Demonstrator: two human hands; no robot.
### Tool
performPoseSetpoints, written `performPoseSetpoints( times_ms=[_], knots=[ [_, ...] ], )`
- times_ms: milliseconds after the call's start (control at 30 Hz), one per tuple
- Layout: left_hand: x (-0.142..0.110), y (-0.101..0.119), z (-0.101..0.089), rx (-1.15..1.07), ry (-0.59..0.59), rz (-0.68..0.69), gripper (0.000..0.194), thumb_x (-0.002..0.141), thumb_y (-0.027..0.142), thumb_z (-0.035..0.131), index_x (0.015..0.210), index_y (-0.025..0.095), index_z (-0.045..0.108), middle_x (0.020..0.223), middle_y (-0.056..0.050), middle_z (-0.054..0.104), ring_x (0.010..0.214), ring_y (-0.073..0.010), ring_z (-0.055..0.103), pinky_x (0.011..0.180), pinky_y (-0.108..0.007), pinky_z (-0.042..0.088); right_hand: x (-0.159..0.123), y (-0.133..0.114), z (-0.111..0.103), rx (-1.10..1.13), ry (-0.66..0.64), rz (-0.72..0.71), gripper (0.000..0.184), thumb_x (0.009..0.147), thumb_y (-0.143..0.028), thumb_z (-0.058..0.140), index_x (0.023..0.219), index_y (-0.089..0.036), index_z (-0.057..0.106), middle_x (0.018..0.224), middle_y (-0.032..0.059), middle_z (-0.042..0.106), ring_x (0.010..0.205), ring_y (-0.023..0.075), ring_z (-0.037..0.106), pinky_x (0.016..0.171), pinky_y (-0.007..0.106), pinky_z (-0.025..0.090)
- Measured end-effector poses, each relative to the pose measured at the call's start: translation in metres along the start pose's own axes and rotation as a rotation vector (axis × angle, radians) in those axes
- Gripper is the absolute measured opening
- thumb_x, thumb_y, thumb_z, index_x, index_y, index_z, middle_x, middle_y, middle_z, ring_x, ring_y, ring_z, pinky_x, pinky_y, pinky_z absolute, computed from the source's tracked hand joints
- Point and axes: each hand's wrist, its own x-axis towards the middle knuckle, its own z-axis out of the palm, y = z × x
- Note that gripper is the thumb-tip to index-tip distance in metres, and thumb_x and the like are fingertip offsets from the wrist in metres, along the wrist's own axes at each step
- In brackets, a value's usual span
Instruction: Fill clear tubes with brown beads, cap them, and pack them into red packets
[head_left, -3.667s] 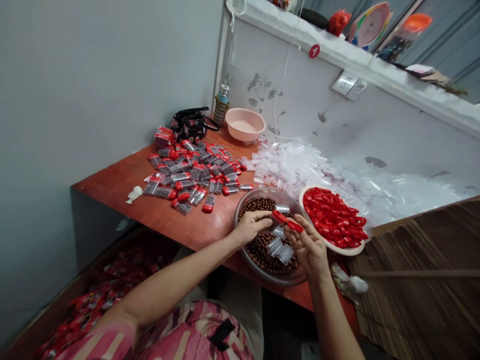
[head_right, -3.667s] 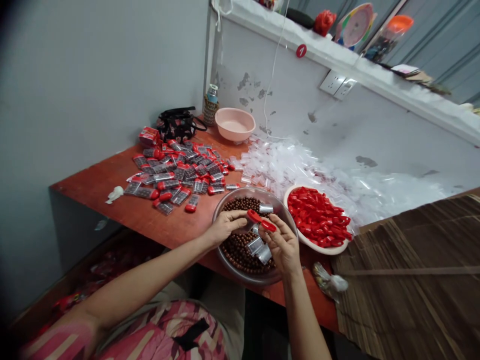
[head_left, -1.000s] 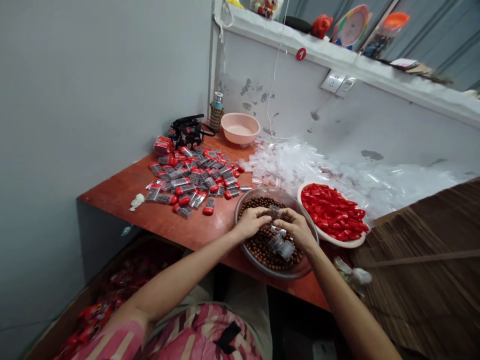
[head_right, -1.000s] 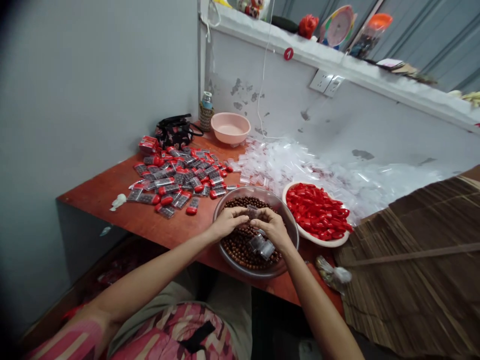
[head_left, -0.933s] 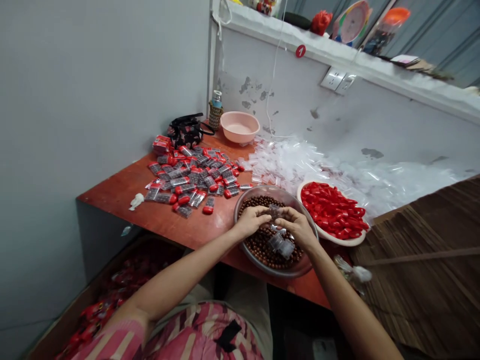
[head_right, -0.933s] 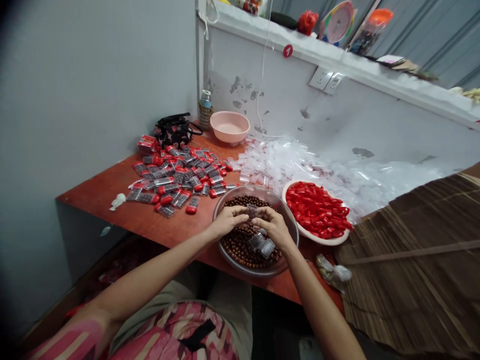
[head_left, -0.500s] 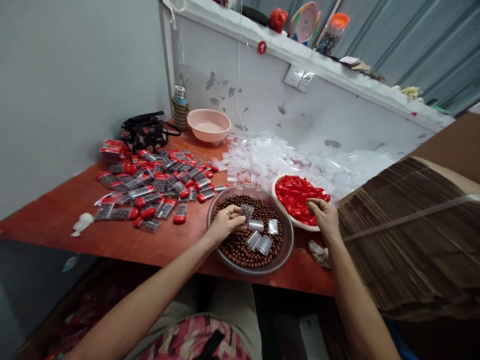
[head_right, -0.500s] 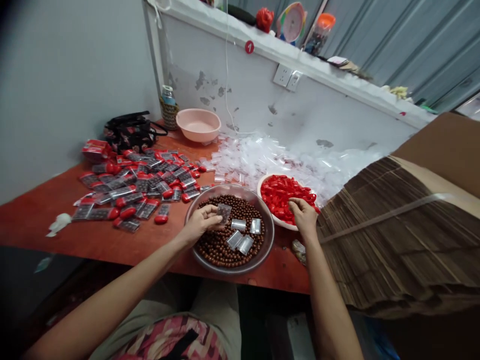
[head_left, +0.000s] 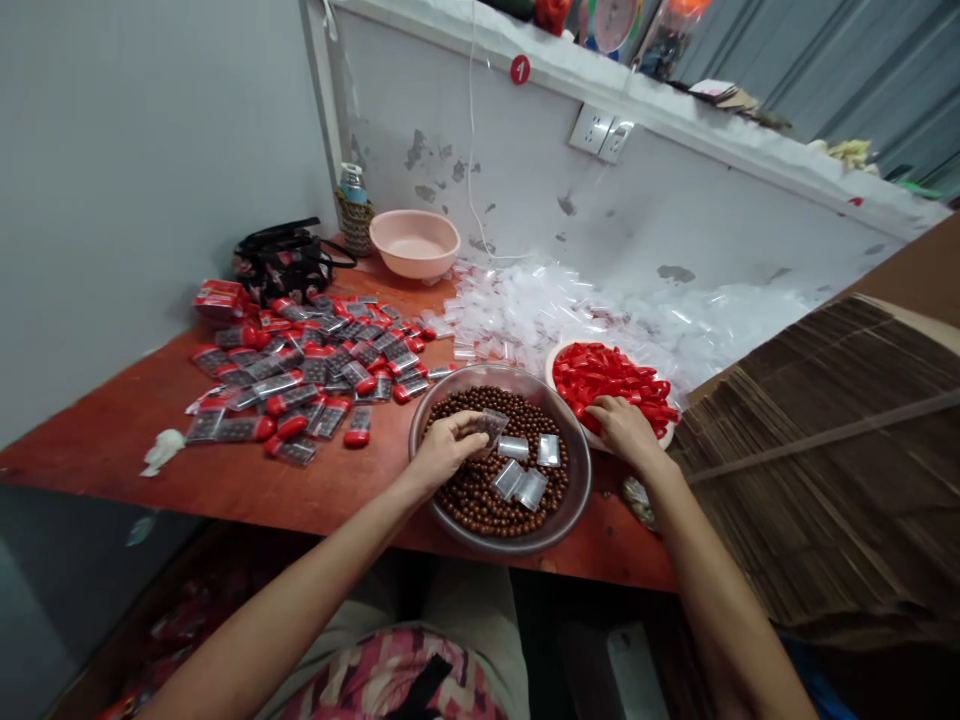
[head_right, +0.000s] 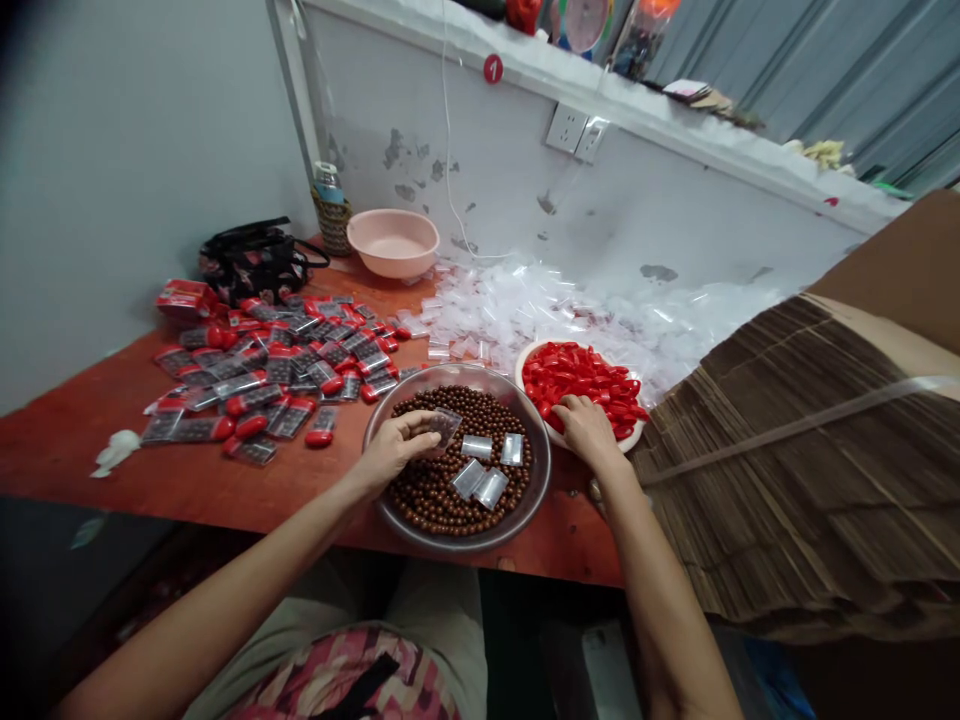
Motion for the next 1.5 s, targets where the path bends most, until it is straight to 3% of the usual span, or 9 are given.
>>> performPoseSetpoints(
  times_ms=[233,400,533,667,833,1133,1333,1400,1500],
  knots=[
    [-0.001,0.002,0.002,0.018,-0.016,0.034,0.031,0.067,0.025,0.063,0.095,0.013,0.062,0.094,-0.007,0.065,0.084,-0.0186,0.06,0.075,-0.032,0.051,-0.001,0.014,0.006,0.179,0.18,-0.017,0.019,0.071,-0.028,0.057,0.086,-0.02,0.064,0.099,0.0061,0.065,0.092,0.0219,0.055,0.077,0.031,0.039],
    [0.001,-0.001,0.0,0.049,-0.021,0.071,0.031,0.069,0.027,0.061,0.097,0.013,0.063,0.096,-0.008,0.066,0.083,-0.0191,0.061,0.072,-0.032,0.051,0.0,0.019,0.003,0.242,0.476,0.256,0.035,0.082,-0.042,0.041,0.095,-0.013,0.057,0.09,0.0109,0.065,0.075,0.0203,0.06,0.068,0.033,0.045],
    [-0.002,-0.001,-0.002,0.168,-0.046,0.139,0.03,0.074,0.029,0.057,0.099,0.014,0.064,0.1,-0.007,0.066,0.088,-0.0197,0.061,0.078,-0.033,0.05,-0.001,-0.016,-0.016,0.53,0.676,0.407,0.034,0.073,-0.044,0.059,0.09,-0.015,0.058,0.079,0.0065,0.065,0.067,0.0184,0.06,0.066,0.032,0.048],
    [-0.007,0.002,-0.001,0.395,-0.057,0.259,0.027,0.076,0.024,0.054,0.1,0.018,0.065,0.102,-0.004,0.066,0.094,-0.0181,0.059,0.089,-0.03,0.043,-0.006,-0.085,-0.034,0.895,0.38,0.076,0.036,0.074,-0.034,0.061,0.108,-0.022,0.054,0.092,0.004,0.065,0.081,0.0176,0.062,0.075,0.031,0.049],
    [-0.014,0.006,0.003,0.514,-0.073,0.337,0.027,0.078,0.021,0.052,0.103,0.021,0.064,0.099,-0.001,0.068,0.091,-0.0166,0.061,0.085,-0.026,0.043,-0.009,-0.137,-0.039,0.774,0.186,-0.17,0.028,0.08,-0.03,0.055,0.107,-0.024,0.057,0.101,0.005,0.065,0.09,0.0199,0.062,0.081,0.035,0.049],
    [-0.022,0.004,0.003,0.551,-0.038,0.379,0.025,0.08,0.022,0.051,0.1,0.021,0.065,0.094,-0.001,0.069,0.086,-0.0155,0.062,0.079,-0.023,0.043,-0.018,-0.142,-0.034,0.571,0.194,-0.327,0.025,0.084,-0.023,0.047,0.109,-0.023,0.052,0.096,0.0064,0.064,0.088,0.0196,0.061,0.078,0.033,0.048],
    [-0.022,-0.001,0.001,0.575,-0.11,0.383,0.022,0.079,0.02,0.051,0.094,0.021,0.068,0.088,-0.002,0.07,0.085,-0.0166,0.062,0.078,-0.024,0.044,-0.019,-0.147,-0.032,0.41,0.182,-0.416,0.025,0.086,-0.02,0.043,0.109,-0.017,0.054,0.086,0.0103,0.063,0.08,0.0211,0.059,0.074,0.037,0.048],
    [-0.021,0.0,0.0,0.541,-0.12,0.366,0.021,0.078,0.021,0.052,0.092,0.021,0.068,0.087,-0.002,0.07,0.087,-0.0174,0.062,0.08,-0.024,0.043,-0.016,-0.146,-0.034,0.449,0.163,-0.404,0.025,0.085,-0.022,0.045,0.108,-0.018,0.056,0.086,0.01,0.064,0.081,0.0214,0.059,0.076,0.038,0.047],
    [-0.016,0.001,-0.001,0.346,-0.095,0.305,0.024,0.077,0.024,0.053,0.096,0.019,0.067,0.095,-0.003,0.069,0.091,-0.0187,0.06,0.082,-0.027,0.044,-0.011,-0.145,-0.035,0.751,0.149,-0.27,0.025,0.082,-0.027,0.052,0.105,-0.023,0.059,0.098,0.0071,0.065,0.089,0.021,0.059,0.082,0.037,0.046]
  ],
)
